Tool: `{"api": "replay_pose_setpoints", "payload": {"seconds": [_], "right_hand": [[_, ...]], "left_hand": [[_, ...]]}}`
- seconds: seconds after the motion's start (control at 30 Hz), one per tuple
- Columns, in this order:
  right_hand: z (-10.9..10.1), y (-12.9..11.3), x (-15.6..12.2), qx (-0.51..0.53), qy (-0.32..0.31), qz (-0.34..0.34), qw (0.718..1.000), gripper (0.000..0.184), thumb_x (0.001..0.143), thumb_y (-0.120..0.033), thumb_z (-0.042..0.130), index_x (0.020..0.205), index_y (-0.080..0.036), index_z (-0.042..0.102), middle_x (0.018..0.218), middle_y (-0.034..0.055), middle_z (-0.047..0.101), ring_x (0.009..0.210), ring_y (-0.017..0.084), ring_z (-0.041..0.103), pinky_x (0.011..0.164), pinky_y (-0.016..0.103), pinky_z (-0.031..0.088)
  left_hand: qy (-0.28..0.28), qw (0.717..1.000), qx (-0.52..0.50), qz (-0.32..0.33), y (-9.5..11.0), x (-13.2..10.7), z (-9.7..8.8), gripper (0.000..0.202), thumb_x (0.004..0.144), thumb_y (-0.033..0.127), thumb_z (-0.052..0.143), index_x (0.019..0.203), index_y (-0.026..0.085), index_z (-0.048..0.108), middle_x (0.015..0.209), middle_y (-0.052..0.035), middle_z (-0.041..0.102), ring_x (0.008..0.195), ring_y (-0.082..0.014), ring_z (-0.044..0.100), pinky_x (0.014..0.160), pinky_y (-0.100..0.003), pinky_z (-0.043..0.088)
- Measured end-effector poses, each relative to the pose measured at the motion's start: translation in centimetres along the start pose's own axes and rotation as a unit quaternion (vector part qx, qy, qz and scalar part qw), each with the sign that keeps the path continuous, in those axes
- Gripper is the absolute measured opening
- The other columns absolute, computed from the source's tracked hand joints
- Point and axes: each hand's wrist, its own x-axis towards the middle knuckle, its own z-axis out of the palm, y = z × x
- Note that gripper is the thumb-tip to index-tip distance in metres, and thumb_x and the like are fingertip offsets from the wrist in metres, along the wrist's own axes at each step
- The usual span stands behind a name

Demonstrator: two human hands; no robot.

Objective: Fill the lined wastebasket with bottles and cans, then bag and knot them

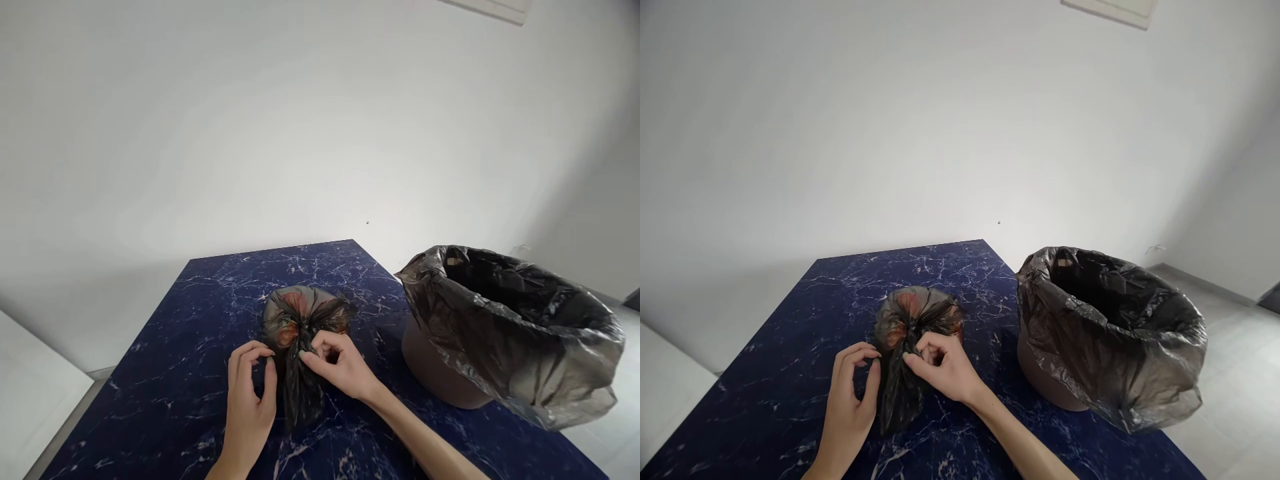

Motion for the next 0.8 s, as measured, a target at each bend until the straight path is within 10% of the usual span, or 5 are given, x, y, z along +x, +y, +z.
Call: {"api": "replay_pose_setpoints", "payload": {"seconds": [0.23, 0.43, 0.8], "right_hand": [[0.6, -0.9, -0.9, 0.125, -0.135, 0.020, 0.983, 0.032, 0.086, -0.033, 0.081, 0.070, -0.020, 0.057, 0.058, -0.0067, 0.047, 0.053, 0.008, 0.037, 0.052, 0.025, 0.028], [0.8, -0.8, -1.2, 0.167, -0.175, 0.042, 0.969, 0.033, 0.083, -0.031, 0.085, 0.070, -0.020, 0.057, 0.060, -0.0068, 0.050, 0.054, 0.007, 0.037, 0.053, 0.025, 0.028], [-3.1, -0.2, 0.0, 0.193, -0.283, 0.100, 0.934, 0.039, 0.086, -0.046, 0.087, 0.073, -0.020, 0.060, 0.063, -0.0080, 0.045, 0.057, 0.008, 0.031, 0.058, 0.027, 0.028]], "left_hand": [[0.049, 0.997, 0.026, 0.044, 0.8, 0.8, -1.3, 0.025, 0.112, 0.037, 0.047, 0.136, 0.034, 0.056, 0.147, -0.0105, 0.051, 0.143, -0.0324, 0.048, 0.113, -0.054, 0.048], [-0.051, 0.986, 0.074, 0.143, 1.8, 0.9, -2.5, 0.042, 0.111, 0.027, 0.045, 0.150, 0.039, 0.051, 0.148, -0.0041, 0.060, 0.147, -0.0315, 0.042, 0.118, -0.051, 0.039], [-0.167, 0.974, 0.103, 0.115, 3.8, 3.8, -4.5, 0.031, 0.108, 0.045, 0.050, 0.114, 0.037, 0.078, 0.113, -0.0100, 0.062, 0.122, -0.0353, 0.052, 0.104, -0.057, 0.047]]}}
